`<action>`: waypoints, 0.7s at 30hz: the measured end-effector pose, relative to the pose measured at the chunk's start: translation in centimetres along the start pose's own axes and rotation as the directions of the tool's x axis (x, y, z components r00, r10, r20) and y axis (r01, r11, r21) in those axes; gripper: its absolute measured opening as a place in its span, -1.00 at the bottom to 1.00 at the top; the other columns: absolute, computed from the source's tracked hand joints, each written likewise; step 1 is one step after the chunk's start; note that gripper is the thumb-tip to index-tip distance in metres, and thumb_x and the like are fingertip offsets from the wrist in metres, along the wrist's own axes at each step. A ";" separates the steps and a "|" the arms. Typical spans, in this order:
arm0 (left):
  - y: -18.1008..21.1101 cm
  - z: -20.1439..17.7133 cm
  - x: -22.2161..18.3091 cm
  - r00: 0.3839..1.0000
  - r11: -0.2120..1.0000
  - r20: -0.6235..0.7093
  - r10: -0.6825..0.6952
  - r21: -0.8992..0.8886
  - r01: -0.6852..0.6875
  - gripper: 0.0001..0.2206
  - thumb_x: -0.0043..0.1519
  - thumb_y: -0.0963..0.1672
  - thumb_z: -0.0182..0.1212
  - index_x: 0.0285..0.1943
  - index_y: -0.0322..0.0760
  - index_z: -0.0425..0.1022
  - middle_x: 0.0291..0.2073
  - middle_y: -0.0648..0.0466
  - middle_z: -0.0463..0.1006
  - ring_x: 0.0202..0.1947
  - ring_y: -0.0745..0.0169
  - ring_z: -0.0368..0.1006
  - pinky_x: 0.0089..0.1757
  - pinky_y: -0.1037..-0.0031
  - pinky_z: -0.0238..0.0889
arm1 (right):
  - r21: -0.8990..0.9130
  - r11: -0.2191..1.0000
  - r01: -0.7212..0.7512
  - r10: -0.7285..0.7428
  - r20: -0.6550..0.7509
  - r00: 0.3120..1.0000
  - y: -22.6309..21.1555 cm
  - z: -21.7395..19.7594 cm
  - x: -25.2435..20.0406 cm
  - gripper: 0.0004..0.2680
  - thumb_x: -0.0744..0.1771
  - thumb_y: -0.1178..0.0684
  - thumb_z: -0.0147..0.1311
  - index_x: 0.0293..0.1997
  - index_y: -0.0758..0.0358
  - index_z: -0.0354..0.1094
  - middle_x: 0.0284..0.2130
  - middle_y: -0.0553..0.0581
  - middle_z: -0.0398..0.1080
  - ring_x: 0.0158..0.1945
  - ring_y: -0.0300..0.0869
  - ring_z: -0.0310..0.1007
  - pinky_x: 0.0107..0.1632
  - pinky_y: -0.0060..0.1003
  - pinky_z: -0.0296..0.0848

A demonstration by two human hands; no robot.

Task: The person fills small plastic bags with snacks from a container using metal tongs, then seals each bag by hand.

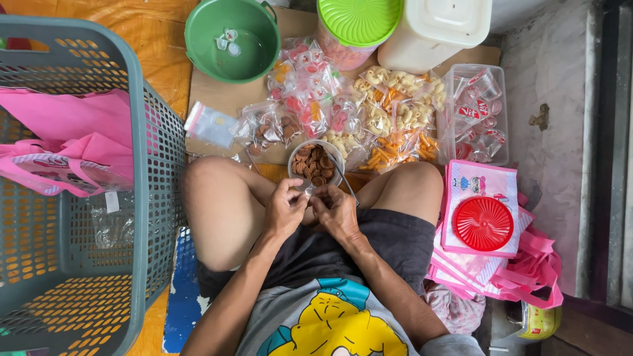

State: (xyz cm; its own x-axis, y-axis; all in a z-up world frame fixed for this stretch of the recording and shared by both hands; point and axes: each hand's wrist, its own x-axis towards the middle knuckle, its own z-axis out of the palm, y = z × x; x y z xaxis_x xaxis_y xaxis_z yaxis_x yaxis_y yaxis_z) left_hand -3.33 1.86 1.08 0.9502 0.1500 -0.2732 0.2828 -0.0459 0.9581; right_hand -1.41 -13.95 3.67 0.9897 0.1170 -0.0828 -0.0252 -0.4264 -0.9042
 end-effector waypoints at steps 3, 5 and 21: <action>-1.9 0.2 0.7 0.999 0.998 0.019 -0.050 -0.045 0.051 -0.56 0.12 -0.25 0.25 0.22 -0.29 0.36 -0.27 -0.16 0.69 -0.26 0.12 0.63 -0.21 0.45 0.53 | 0.259 0.950 -0.175 0.150 0.113 0.982 0.6 0.4 0.1 -0.90 0.25 0.20 0.24 -0.22 0.32 0.52 -0.51 0.13 0.54 -0.48 -0.22 0.57 -0.34 -0.35 0.56; -0.4 0.4 0.1 0.999 0.992 -0.026 0.021 0.128 -0.017 -0.62 0.12 -0.22 0.27 0.14 -0.22 0.39 -0.32 -0.06 0.70 -0.28 0.12 0.64 -0.25 0.43 0.54 | 0.209 0.964 -0.162 0.144 0.098 0.985 0.2 0.2 0.4 -0.91 0.25 0.20 0.24 -0.24 0.33 0.52 -0.52 0.16 0.54 -0.48 -0.17 0.58 -0.35 -0.30 0.56; -0.6 1.5 0.1 0.783 0.733 -0.278 0.556 0.608 -0.305 -0.75 -0.02 -0.21 0.27 -0.17 -0.10 0.42 -0.49 0.11 0.61 -0.46 0.08 0.59 -0.40 0.33 0.48 | -0.588 0.669 0.454 -0.449 0.167 0.878 -1.6 0.3 0.3 -0.98 0.30 0.11 0.07 -0.28 0.09 0.39 -0.12 0.16 0.31 -0.18 0.12 0.51 -0.27 -0.08 0.58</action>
State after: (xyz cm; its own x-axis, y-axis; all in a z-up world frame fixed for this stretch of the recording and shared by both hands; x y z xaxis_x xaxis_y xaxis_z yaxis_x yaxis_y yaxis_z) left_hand -3.24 0.46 0.38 0.8648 0.3668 0.3429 -0.0028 -0.6794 0.7337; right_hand -1.10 -13.00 4.98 0.8566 0.4438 0.2631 0.5154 -0.7598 -0.3964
